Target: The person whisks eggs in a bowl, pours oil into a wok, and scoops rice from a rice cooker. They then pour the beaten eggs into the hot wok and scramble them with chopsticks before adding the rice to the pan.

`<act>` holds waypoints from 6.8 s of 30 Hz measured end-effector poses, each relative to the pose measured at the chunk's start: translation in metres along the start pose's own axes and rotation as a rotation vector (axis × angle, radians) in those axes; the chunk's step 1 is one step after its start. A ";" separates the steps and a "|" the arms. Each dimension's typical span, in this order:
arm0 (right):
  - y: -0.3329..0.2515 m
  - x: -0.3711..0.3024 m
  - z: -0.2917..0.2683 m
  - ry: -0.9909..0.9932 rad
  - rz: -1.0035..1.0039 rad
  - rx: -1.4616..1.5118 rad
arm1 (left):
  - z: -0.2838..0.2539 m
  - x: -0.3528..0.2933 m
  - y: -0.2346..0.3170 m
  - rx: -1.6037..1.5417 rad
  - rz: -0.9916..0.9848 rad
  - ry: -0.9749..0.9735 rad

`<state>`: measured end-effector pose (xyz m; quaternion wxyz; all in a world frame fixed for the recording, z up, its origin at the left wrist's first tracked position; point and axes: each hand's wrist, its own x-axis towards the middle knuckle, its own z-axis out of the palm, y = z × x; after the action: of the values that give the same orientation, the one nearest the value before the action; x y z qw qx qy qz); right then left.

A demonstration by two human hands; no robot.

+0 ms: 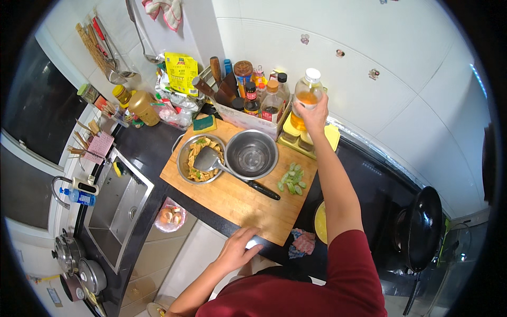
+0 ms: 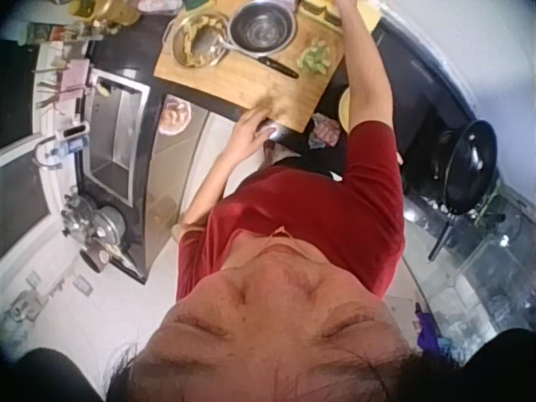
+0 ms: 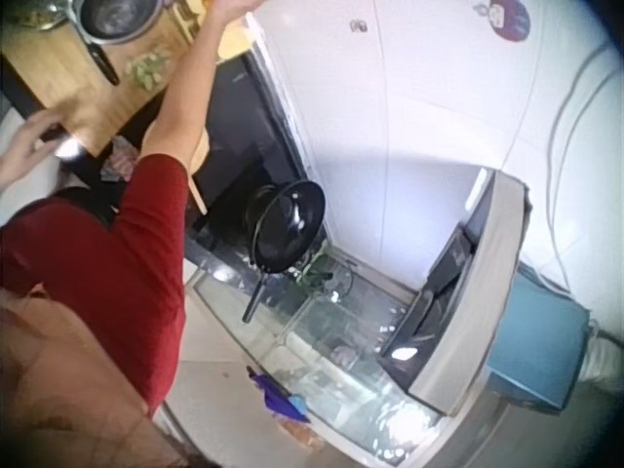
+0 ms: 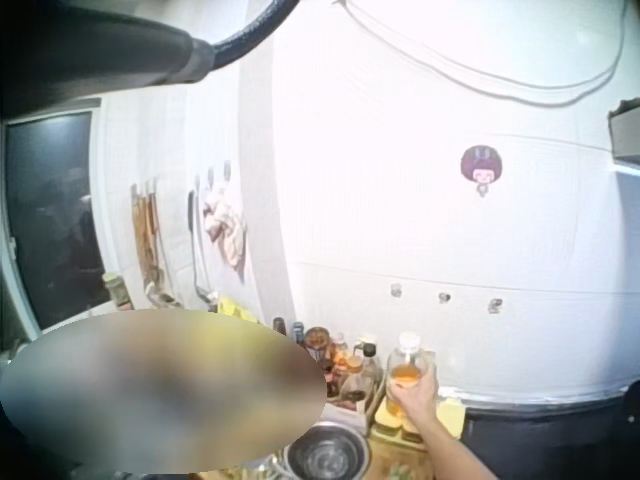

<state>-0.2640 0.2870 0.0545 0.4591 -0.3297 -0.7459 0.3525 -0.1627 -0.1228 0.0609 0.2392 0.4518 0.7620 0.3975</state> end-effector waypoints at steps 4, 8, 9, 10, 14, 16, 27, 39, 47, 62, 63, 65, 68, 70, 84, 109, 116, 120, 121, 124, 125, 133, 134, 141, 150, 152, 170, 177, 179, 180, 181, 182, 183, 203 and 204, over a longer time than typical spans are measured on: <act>0.009 0.009 0.007 -0.028 -0.053 0.027 | 0.018 0.007 -0.005 -0.017 0.017 -0.081; 0.017 0.007 -0.002 0.003 -0.095 -0.045 | 0.052 0.021 -0.010 -0.007 0.122 -0.203; 0.016 0.002 -0.009 0.040 -0.107 -0.116 | 0.063 0.025 -0.011 -0.001 0.161 -0.244; 0.016 -0.003 -0.016 0.075 -0.119 -0.185 | 0.075 0.030 -0.009 0.000 0.190 -0.307; -0.026 -0.062 -0.066 -0.028 -0.091 0.011 | 0.136 0.036 -0.018 0.124 0.353 -0.525; -0.047 -0.114 -0.104 -0.188 -0.042 0.054 | 0.156 0.040 -0.021 0.228 0.459 -0.608; -0.014 -0.311 -0.169 -0.512 0.300 0.027 | 0.195 0.057 -0.041 0.136 0.437 -0.400; -0.115 -0.312 -0.088 -0.617 -0.145 0.106 | 0.067 -0.054 -0.052 0.246 -0.061 -0.091; -0.240 -0.478 0.012 -0.983 -0.193 0.374 | -0.025 -0.259 -0.123 0.301 -0.331 0.420; -0.490 -0.765 0.121 -1.450 -0.694 0.545 | -0.113 -0.597 -0.190 0.164 -0.601 1.116; -0.499 -0.773 0.132 -1.450 -0.735 0.539 | -0.114 -0.605 -0.200 0.164 -0.613 1.138; -0.520 -0.788 0.155 -1.468 -0.798 0.497 | -0.124 -0.619 -0.209 0.118 -0.648 1.175; -0.556 -0.815 0.197 -1.468 -0.902 0.463 | -0.145 -0.643 -0.222 0.022 -0.709 1.221; -0.578 -0.838 0.228 -1.450 -0.943 0.474 | -0.161 -0.662 -0.236 0.014 -0.733 1.245; -0.675 -0.968 0.394 -1.494 -1.181 0.139 | -0.250 -0.741 -0.287 -0.184 -0.961 1.374; -0.612 -0.949 0.318 -0.969 0.921 0.932 | -0.338 -1.094 -0.393 0.505 -1.628 1.451; -0.597 -0.971 0.257 -0.851 1.059 1.098 | -0.330 -1.124 -0.434 0.481 -1.503 1.536; -0.584 -0.977 0.239 -0.813 1.045 1.126 | -0.339 -1.132 -0.430 0.470 -1.437 1.600; -0.577 -0.978 0.237 -0.796 1.046 1.141 | -0.340 -1.139 -0.435 0.449 -1.442 1.623; -0.554 -0.983 0.238 -0.760 1.061 1.165 | -0.346 -1.162 -0.441 0.447 -1.508 1.637; -0.554 -0.984 0.237 -0.762 1.069 1.161 | -0.347 -1.166 -0.439 0.475 -1.518 1.636; -0.566 -0.981 0.219 -0.782 1.096 1.288 | -0.392 -1.026 -0.313 -0.235 -0.699 1.619; -0.569 -0.980 0.217 -0.788 1.089 1.297 | -0.386 -0.991 -0.292 -0.426 -0.470 1.483; -0.576 -0.958 0.189 -0.818 1.036 1.385 | -0.335 -0.825 -0.307 -1.795 -0.542 0.916; -0.511 -0.894 0.121 -0.644 1.037 1.448 | -0.350 -0.770 -0.428 -1.983 -0.486 1.438; -0.487 -0.884 0.113 -0.608 1.043 1.420 | -0.360 -0.761 -0.401 -1.754 -0.477 1.531; -0.604 -0.862 0.234 -0.957 0.698 0.996 | -0.341 -0.772 -0.346 -1.656 -0.592 1.499; -0.808 -1.025 0.349 -1.451 -0.271 0.964 | -0.330 -0.879 -0.230 -1.171 -0.283 1.346; -0.866 -1.080 0.363 -1.404 -0.552 0.901 | -0.334 -0.919 -0.234 -1.049 -0.291 1.503; -0.895 -1.102 0.366 -1.339 -0.746 0.848 | -0.337 -0.939 -0.237 -1.003 -0.307 1.575; -0.913 -1.130 0.384 -1.286 -0.855 0.824 | -0.339 -0.956 -0.244 -0.998 -0.315 1.649; -0.931 -1.158 0.399 -1.307 -0.905 0.817 | -0.336 -0.973 -0.254 -0.960 -0.311 1.707; -0.948 -1.183 0.412 -1.296 -0.967 0.778 | -0.336 -0.988 -0.259 -0.937 -0.324 1.745; -0.989 -1.383 0.538 -1.260 -1.156 0.337 | -0.418 -1.127 -0.328 -0.361 -0.535 2.071; -0.990 -1.385 0.537 -1.257 -1.161 0.322 | -0.426 -1.128 -0.330 -0.328 -0.487 2.098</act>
<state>-0.4230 -1.4910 0.0705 0.1102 0.4273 -0.8523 0.2807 -0.0972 -1.3712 0.0385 -0.4004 -0.3129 0.5937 0.6239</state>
